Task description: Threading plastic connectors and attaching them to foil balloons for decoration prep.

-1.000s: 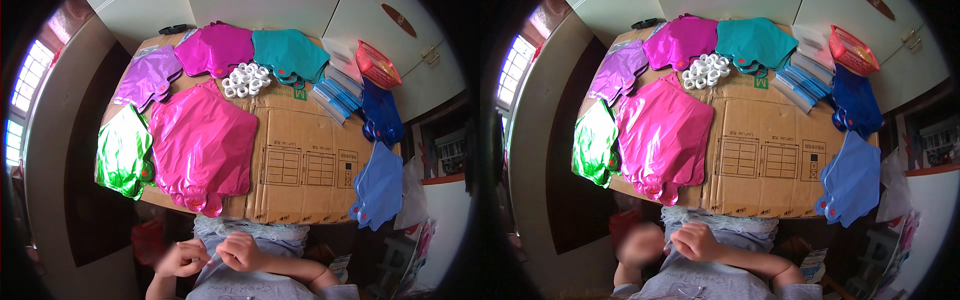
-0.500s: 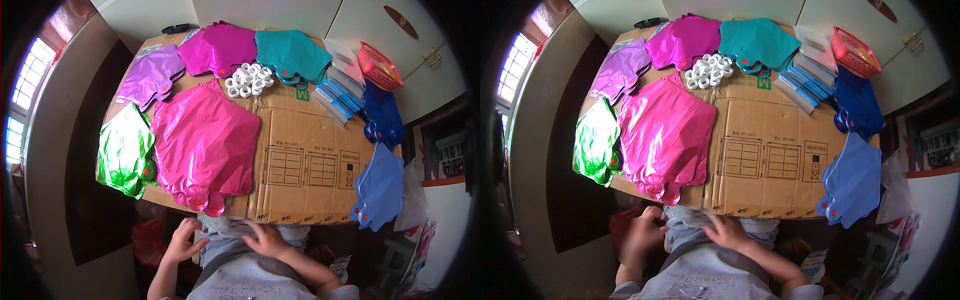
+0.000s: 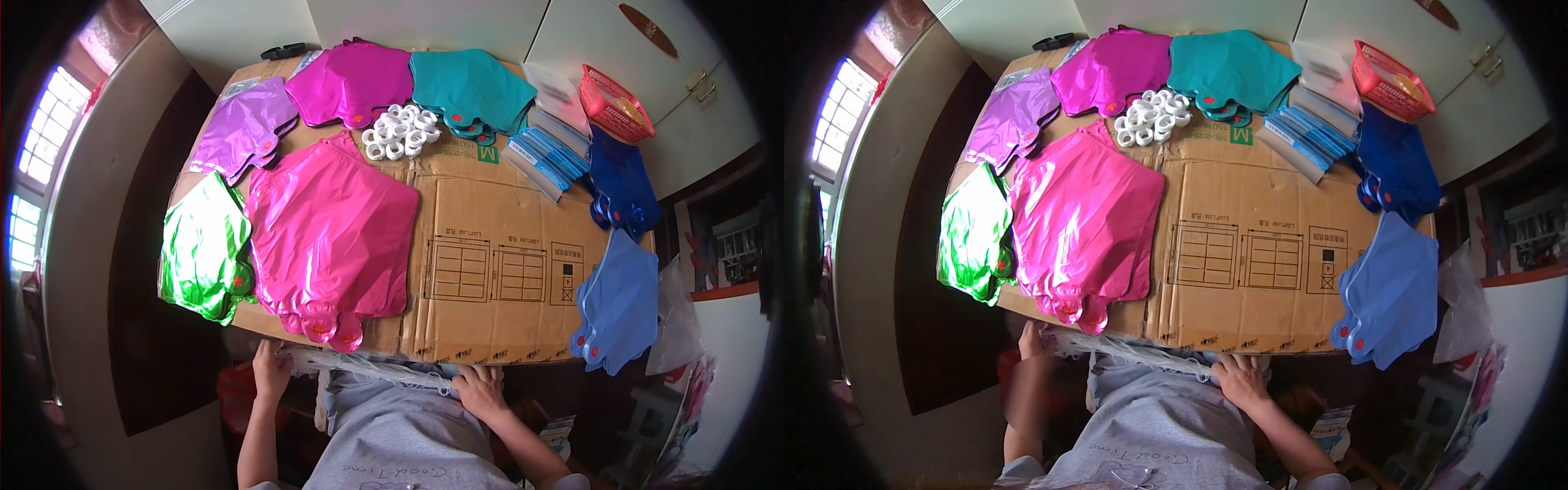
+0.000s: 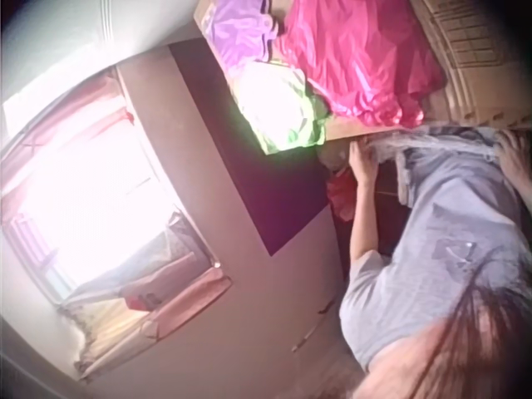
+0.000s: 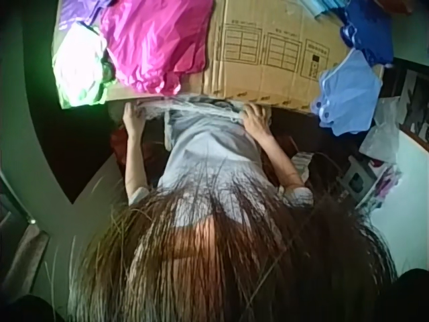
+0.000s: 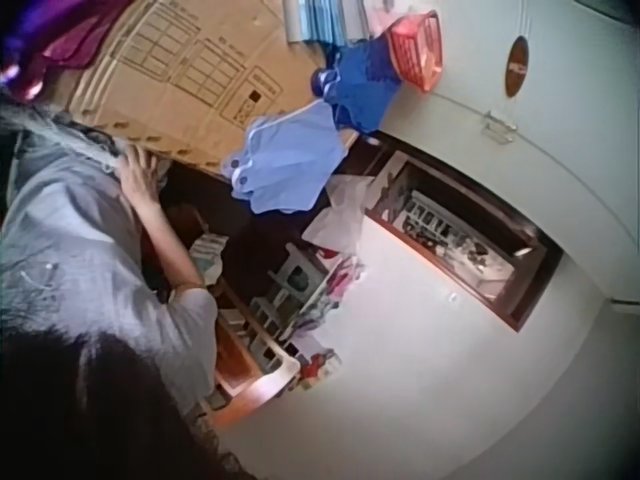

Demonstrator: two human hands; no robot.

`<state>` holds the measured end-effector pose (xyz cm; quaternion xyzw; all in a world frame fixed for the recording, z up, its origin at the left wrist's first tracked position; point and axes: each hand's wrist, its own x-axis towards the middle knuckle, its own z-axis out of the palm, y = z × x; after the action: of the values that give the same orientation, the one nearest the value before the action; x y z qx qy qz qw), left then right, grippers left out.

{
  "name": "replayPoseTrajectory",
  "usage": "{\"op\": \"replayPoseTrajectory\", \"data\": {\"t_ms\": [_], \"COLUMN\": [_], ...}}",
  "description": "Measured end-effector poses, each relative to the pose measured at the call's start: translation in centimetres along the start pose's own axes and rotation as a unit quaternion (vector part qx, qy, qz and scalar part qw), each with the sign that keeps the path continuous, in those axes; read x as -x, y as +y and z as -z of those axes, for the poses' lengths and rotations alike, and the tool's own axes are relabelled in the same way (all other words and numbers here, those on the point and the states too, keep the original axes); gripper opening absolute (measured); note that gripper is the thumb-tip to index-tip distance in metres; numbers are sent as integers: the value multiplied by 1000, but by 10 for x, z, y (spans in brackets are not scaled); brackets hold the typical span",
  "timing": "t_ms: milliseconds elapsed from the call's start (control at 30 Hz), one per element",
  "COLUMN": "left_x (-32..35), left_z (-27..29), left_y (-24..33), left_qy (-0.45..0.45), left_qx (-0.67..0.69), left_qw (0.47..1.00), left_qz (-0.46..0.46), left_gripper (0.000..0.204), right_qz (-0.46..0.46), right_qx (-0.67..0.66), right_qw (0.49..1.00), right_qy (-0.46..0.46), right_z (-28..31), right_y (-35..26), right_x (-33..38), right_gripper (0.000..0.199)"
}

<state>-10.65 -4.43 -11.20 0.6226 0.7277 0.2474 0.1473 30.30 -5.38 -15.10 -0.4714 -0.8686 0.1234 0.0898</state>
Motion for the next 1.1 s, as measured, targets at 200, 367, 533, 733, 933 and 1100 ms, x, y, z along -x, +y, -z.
{"op": "replayPoseTrajectory", "data": {"t_ms": [200,367,533,733,933,1100], "left_x": [5,-8,-33,-35,13,-53], "left_z": [30,81,167,311,462,344], "left_y": [-19,-36,-60,-163,-260,-54], "left_qy": [-131,-65,19,106,293,110], "left_qx": [-124,-268,-372,-632,-647,-488], "left_qw": [983,950,904,768,702,865], "left_qz": [-46,-149,-209,-18,56,-30], "left_gripper": [39,20,10,15,15,11], "right_qz": [-18,-7,-9,-12,9,12], "right_qx": [21,36,49,47,25,-74], "right_qw": [1000,999,999,999,999,994], "right_qy": [4,14,-5,-13,-24,-82], "right_z": [2,7,11,10,8,44], "right_y": [2,7,9,9,8,-20], "right_x": [0,1,2,1,-6,-27], "right_gripper": [7,6,9,8,10,37]}}
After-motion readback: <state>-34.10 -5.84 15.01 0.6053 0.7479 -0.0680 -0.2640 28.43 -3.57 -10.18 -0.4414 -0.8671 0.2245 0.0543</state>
